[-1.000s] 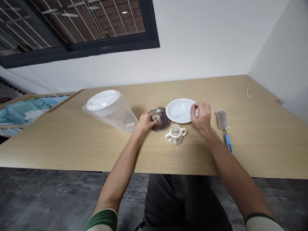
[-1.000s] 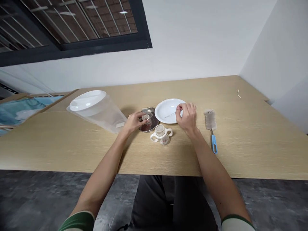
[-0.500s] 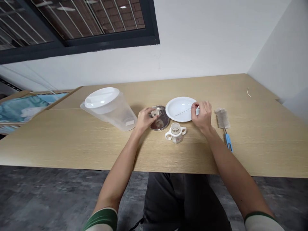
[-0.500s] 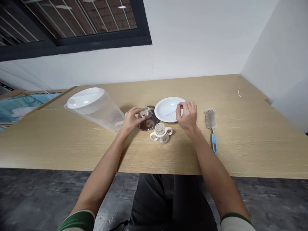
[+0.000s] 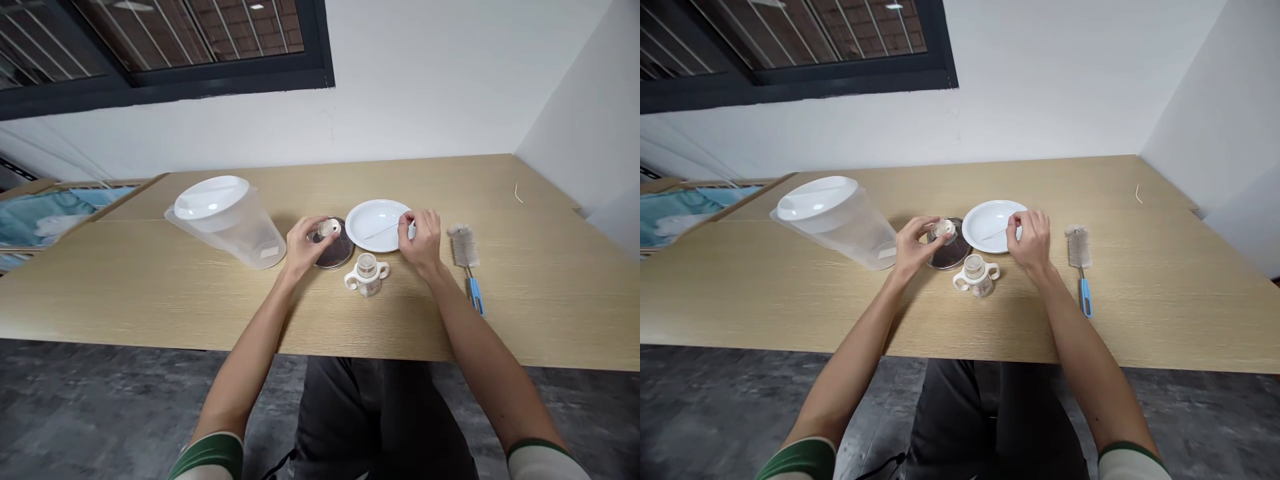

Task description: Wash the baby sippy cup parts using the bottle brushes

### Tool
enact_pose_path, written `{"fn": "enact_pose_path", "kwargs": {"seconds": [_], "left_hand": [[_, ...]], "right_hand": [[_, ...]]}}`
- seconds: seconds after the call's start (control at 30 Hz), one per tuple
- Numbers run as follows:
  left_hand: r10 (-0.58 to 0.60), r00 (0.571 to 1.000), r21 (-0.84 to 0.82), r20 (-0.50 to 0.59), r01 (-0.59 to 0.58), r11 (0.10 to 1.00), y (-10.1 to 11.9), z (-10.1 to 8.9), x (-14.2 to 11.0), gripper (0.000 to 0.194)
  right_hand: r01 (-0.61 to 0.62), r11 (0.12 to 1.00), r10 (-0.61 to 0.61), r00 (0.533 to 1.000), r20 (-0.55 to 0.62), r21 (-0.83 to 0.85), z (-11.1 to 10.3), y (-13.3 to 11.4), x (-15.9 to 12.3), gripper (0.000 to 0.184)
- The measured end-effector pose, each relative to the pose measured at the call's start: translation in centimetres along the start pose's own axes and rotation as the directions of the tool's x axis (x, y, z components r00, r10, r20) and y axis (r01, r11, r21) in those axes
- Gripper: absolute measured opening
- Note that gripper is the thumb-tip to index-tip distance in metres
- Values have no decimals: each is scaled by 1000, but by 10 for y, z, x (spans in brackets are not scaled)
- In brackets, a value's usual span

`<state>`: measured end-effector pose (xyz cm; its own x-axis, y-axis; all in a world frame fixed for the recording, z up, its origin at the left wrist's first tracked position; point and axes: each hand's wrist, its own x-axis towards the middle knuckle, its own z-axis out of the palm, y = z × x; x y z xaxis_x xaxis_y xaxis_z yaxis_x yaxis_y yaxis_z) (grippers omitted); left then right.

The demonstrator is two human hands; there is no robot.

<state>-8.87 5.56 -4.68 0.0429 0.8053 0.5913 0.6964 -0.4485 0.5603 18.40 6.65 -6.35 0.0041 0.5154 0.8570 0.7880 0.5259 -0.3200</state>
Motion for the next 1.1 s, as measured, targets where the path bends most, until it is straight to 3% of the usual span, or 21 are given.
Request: {"fn": "enact_pose_path", "kwargs": {"seconds": [0.33,0.5,0.6,0.73,0.9,1.0,1.1], "left_hand": [[43,996,73,80,-49,996,-2,-1,-1,34],[6,993,28,118,-10,1000,2,-1,-2,34],[-43,993,-204,106,64,977,7,1,-3,42],[-98,992,-549,74,123,827,16,4,-4,60],[-18,999,-513,30,31,858,26,4,-7,60],[80,997,-476,-1,-71,877,28,6,-9,56],[163,987,-521,-15,-146,841,28,8,-12,54]], "right_hand": [[21,1000,-21,1000,-16,-7,-1,-1,0,10],[35,999,-36,999,-22,-21,-1,-1,1,10],[41,999,-41,999,-21,-23,-1,-3,1,10],[58,998,-58,998,-2,9,-3,-7,2,11],[24,986,-39,995,91,162,-5,-16,4,12],[-92,939,26,980,196,333,-6,-24,4,16],[-244,856,80,933,350,456,-9,-33,4,25]]}}
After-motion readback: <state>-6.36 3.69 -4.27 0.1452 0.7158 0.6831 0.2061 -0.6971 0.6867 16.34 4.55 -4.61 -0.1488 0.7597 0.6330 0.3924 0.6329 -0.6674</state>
